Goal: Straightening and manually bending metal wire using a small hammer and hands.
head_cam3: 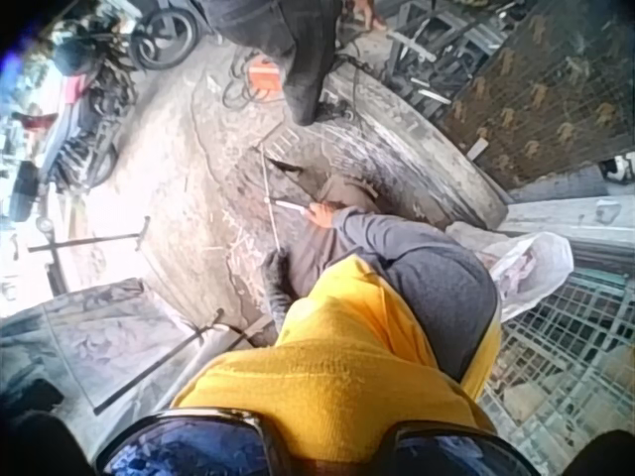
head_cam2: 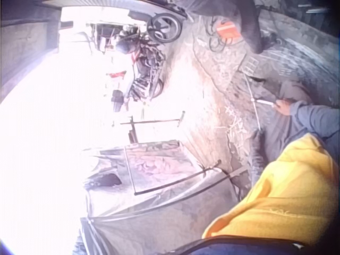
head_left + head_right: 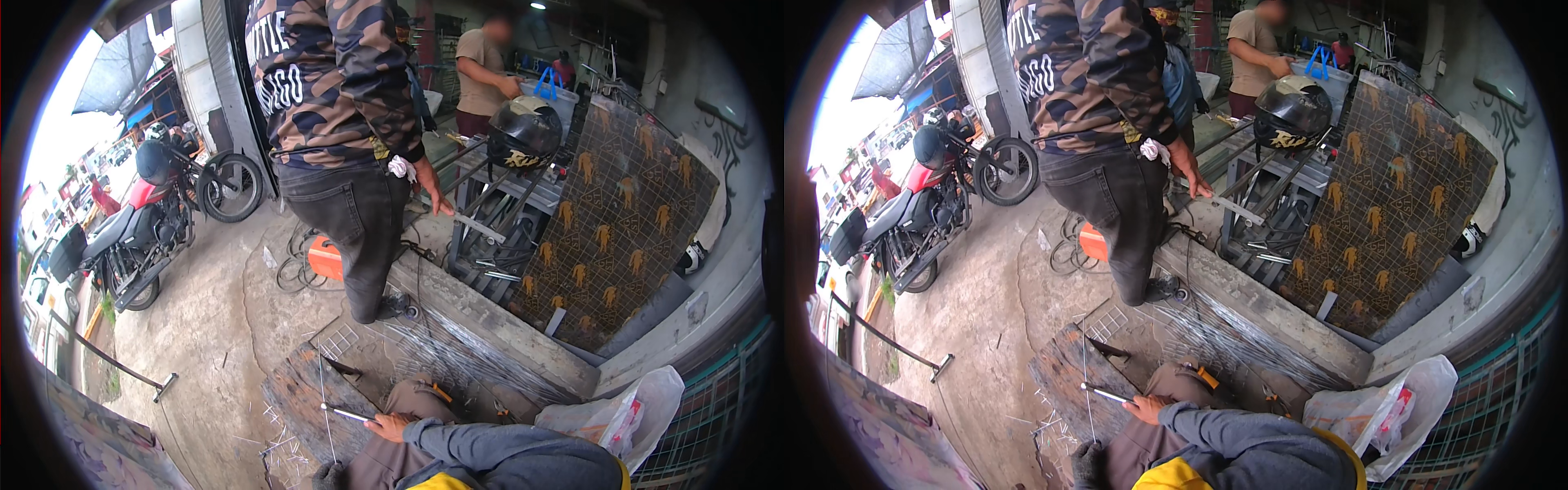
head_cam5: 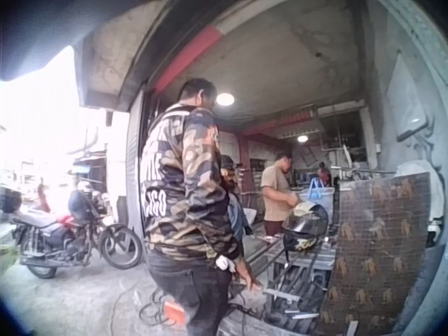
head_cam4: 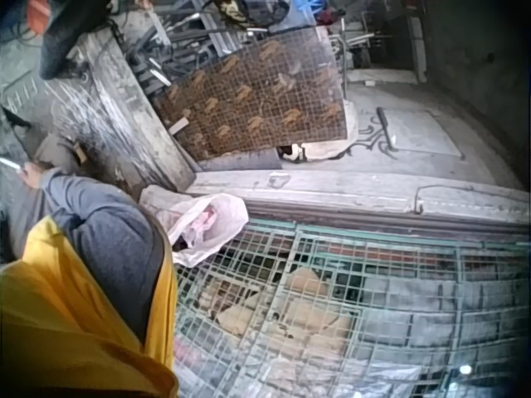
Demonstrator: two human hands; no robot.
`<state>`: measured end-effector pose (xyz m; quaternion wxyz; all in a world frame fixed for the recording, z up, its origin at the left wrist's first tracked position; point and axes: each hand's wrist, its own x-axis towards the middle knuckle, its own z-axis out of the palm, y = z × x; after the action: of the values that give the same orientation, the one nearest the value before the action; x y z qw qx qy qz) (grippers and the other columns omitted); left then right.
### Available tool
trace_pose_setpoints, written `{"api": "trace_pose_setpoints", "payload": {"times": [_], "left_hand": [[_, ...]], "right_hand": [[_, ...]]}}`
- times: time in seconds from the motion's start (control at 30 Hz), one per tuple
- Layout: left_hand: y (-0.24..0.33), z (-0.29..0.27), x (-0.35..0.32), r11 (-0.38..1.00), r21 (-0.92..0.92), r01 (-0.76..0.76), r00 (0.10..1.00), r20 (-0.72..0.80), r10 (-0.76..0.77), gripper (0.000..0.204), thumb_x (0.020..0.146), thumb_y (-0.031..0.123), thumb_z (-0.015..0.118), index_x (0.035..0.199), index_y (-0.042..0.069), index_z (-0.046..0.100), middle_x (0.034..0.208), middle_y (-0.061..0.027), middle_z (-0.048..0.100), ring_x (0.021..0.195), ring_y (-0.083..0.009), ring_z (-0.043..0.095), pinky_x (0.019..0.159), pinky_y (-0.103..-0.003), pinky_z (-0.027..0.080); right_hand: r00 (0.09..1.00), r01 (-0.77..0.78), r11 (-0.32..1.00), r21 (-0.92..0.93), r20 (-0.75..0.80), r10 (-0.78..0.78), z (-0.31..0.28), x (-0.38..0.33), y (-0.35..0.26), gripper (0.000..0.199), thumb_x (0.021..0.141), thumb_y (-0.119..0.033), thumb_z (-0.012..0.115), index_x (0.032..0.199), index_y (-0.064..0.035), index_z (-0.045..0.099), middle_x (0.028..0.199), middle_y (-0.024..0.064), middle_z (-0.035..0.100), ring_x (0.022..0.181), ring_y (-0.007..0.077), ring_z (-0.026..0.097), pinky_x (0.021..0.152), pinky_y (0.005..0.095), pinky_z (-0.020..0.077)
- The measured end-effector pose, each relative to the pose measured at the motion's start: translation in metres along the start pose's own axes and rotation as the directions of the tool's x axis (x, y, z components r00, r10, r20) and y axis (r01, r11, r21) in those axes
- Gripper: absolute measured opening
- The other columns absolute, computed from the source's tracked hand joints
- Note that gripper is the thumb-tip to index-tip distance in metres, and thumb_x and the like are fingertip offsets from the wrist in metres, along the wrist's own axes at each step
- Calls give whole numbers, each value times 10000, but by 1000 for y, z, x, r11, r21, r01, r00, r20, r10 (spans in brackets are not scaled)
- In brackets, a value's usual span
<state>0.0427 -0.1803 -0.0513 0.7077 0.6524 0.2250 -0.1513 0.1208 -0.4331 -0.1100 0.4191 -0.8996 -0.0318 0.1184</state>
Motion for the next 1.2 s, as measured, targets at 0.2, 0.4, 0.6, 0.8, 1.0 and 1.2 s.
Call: {"api": "trace_pose_setpoints", "payload": {"times": [0.2, 0.4, 0.6, 0.8, 1.0, 1.2], "left_hand": [[11, 7, -2, 999, 39, 14, 1000, 18, -14, 174, 895, 217, 690, 984, 69, 713, 686, 55, 555, 557, -56, 426, 498, -227, 321], [10, 6, -5, 999, 5, 40, 999, -11, -40, 182, 898, 215, 689, 994, 62, 713, 711, 48, 576, 577, -58, 446, 514, -224, 343], [5, -2, 2, 1000, 11, 26, 999, 24, -26, 183, 912, 199, 668, 1017, 53, 706, 755, 23, 608, 622, -74, 491, 554, -221, 384], [-9, -4, 13, 999, 5, 33, 999, 29, -33, 185, 923, 181, 645, 1032, 39, 694, 783, -2, 630, 645, -90, 527, 574, -227, 421], [-15, -5, 19, 999, -24, 22, 999, 38, -21, 178, 922, 168, 637, 1025, 32, 688, 786, -10, 633, 657, -100, 539, 583, -236, 435], [-22, -8, 24, 999, -50, 21, 999, 44, -19, 171, 921, 155, 629, 1018, 25, 682, 789, -19, 636, 668, -110, 551, 593, -245, 449]], "right_hand": [[998, 38, 999, 23, -49, -37, -1, -1, 4, 604, 963, -613, 433, 872, -27, 550, 777, 295, 634, 771, 518, 617, 678, 586, 467], [1000, -23, 1000, 0, 14, 23, -10, -2, -10, 597, 959, -606, 436, 892, -33, 586, 794, 311, 641, 782, 508, 631, 684, 586, 484], [999, -38, 999, -31, 15, 39, -7, -1, -5, 631, 959, -639, 403, 908, -33, 572, 783, 296, 643, 773, 498, 638, 693, 581, 481], [1000, -12, 1000, -2, 17, 12, -7, -1, -3, 629, 962, -637, 402, 898, -34, 569, 770, 288, 645, 762, 492, 639, 694, 577, 485], [1000, -19, 1000, -25, 5, 19, -9, -2, -4, 613, 965, -624, 410, 888, -36, 565, 763, 280, 645, 757, 486, 641, 678, 571, 485], [1000, -3, 1000, -11, 1, 3, -10, -2, -4, 599, 968, -612, 417, 884, -37, 564, 758, 281, 643, 750, 490, 638, 668, 570, 483]]}}
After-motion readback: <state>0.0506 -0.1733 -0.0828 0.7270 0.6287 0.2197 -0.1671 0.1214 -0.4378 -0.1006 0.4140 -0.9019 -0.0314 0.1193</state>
